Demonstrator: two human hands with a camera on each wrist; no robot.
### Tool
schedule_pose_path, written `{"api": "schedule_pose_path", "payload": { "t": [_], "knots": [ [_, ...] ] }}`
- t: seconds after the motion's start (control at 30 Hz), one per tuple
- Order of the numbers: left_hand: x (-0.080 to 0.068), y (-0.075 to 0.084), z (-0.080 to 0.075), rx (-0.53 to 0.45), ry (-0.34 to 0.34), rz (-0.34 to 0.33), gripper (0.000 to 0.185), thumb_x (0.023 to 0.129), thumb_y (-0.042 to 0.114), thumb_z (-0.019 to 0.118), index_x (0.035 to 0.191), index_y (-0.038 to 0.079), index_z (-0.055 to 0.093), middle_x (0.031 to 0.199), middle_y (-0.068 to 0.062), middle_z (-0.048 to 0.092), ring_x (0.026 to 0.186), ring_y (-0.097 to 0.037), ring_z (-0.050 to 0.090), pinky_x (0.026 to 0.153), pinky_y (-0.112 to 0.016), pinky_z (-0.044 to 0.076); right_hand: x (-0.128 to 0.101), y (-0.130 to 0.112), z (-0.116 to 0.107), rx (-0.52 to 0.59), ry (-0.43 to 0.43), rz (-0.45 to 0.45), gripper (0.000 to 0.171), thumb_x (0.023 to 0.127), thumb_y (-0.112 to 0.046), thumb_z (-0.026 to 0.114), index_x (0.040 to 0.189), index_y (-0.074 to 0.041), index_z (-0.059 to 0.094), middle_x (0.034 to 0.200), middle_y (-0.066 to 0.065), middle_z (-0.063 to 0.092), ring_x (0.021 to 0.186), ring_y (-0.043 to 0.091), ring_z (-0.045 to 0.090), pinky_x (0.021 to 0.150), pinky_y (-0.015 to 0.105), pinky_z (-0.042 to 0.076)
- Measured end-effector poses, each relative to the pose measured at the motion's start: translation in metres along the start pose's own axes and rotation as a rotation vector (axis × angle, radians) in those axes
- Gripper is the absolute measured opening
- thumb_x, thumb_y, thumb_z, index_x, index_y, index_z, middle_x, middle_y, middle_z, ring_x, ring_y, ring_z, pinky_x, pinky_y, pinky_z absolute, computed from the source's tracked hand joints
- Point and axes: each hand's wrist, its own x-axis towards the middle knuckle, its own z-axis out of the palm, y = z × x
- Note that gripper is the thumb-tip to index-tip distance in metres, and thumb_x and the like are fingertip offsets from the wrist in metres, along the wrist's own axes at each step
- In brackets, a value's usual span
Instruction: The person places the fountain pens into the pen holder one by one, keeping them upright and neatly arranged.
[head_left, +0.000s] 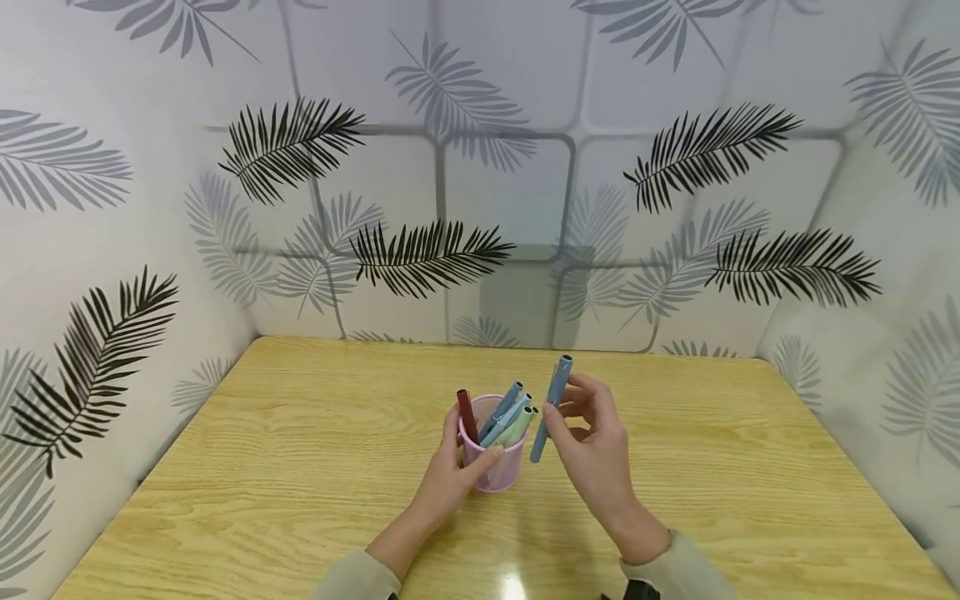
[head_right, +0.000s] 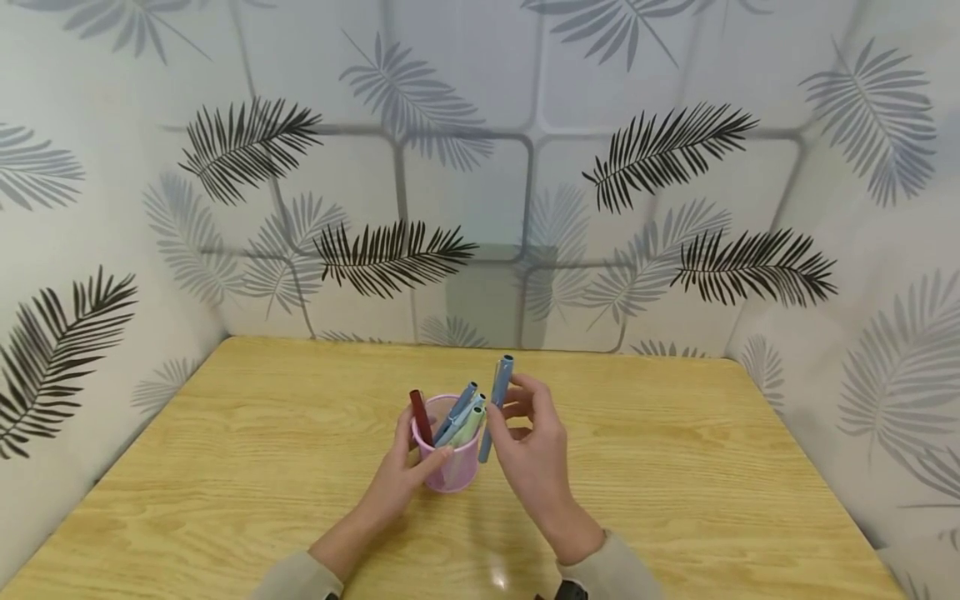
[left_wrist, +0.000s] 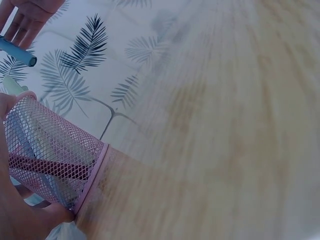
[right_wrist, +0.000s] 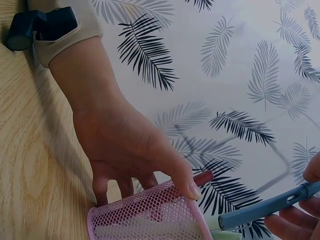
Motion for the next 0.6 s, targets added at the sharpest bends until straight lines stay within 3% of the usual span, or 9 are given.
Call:
{"api": "schedule_pose_path", "payload": {
  "t": [0.23,0.47,0.6],
  "knots": [
    [0.0031,0.0010,0.0000,-0.009,-0.007,-0.006,0.083,0.088,0.022,0.065,0.149,0.018,0.008,0.141,-0.022,0.035,0.127,-0.035,0.037,0.100,-0.055,0.031,0.0039,-0.0025,0.0023,0.010,-0.013,-0.029,0.038,0.080,0.013,0.063,0.115,0.008,0.049,0.094,0.020,0.060,0.080,0.027,0.062,0.059,0.027,0.052],
    [0.0019,0.0008,0.0005,0.027,0.019,-0.023,0.083,0.087,0.031,0.066,0.148,0.028,0.010,0.142,-0.017,0.038,0.127,-0.031,0.038,0.101,-0.051,0.032,0.0046,-0.0022,0.0051,0.049,-0.005,-0.073,0.037,0.079,0.014,0.063,0.113,0.009,0.048,0.094,0.020,0.059,0.079,0.028,0.062,0.059,0.026,0.053],
    [-0.0008,0.0096,-0.0011,0.017,0.009,-0.035,0.083,0.087,0.028,0.065,0.148,0.025,0.009,0.142,-0.020,0.036,0.128,-0.033,0.037,0.100,-0.053,0.031,0.0058,-0.0013,0.0083,0.078,-0.003,-0.107,0.037,0.079,0.014,0.064,0.112,0.009,0.049,0.094,0.019,0.058,0.080,0.027,0.062,0.060,0.025,0.053]
  ]
}}
